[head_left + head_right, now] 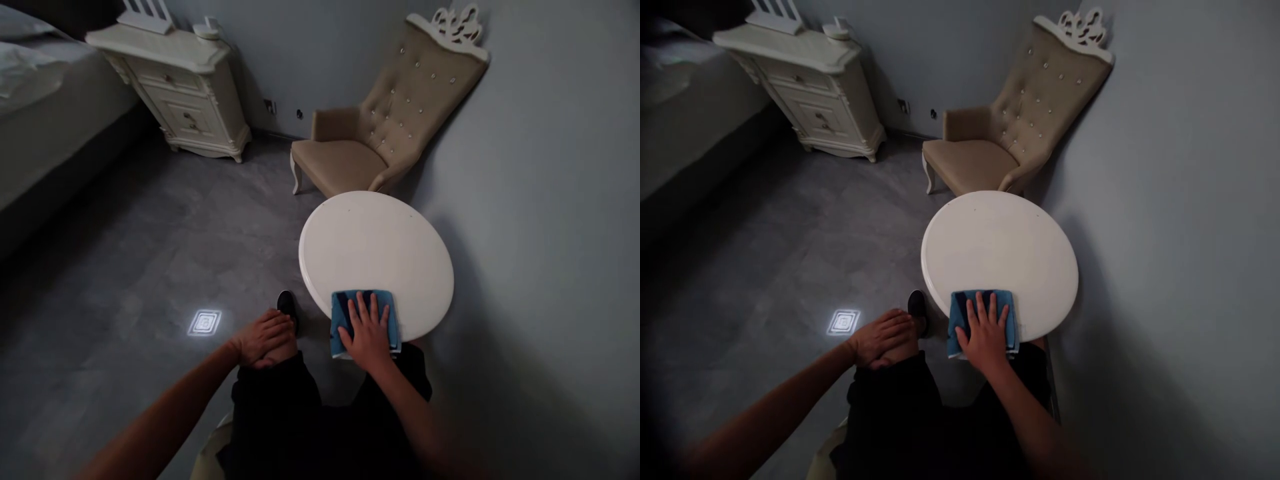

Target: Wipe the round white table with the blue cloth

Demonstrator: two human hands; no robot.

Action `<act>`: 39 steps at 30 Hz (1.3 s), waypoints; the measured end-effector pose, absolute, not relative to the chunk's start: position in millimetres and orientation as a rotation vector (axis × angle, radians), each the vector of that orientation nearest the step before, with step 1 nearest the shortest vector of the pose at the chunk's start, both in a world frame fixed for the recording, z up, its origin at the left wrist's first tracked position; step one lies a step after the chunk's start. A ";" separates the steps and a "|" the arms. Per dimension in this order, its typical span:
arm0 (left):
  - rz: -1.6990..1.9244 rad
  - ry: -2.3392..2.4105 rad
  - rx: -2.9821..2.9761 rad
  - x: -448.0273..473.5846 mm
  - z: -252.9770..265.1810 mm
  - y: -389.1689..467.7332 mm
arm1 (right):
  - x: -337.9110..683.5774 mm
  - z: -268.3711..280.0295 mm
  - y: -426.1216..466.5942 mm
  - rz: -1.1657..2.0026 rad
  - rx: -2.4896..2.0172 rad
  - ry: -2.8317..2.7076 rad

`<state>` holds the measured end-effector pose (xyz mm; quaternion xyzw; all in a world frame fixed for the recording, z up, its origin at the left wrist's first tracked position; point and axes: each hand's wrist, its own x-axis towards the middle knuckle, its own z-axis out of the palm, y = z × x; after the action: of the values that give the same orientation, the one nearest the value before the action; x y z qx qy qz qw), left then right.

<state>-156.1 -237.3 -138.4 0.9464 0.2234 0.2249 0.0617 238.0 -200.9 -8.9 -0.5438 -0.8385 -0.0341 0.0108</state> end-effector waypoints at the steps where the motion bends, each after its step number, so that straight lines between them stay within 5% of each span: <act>1: 0.675 0.678 2.851 -157.0 -138.2 -237.1 | 236.7 -8.2 -199.1 -0.088 -1.692 -2.614; 24: 0.746 0.695 2.772 -183.6 -159.6 -240.1 | 176.0 21.9 269.3 -0.030 -2.056 -2.247; 31: 0.655 0.714 2.758 -178.5 -156.4 -238.4 | 183.0 23.4 230.3 -0.095 -2.039 -2.424; 39: 0.770 0.704 2.787 -164.5 -154.6 -238.2 | 199.1 26.8 24.0 -0.085 -1.815 -2.584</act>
<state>-164.5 -238.2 -154.6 0.9333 0.2356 0.2580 0.0829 199.1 24.0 26.8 -0.5745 -0.8180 -0.0270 -0.0085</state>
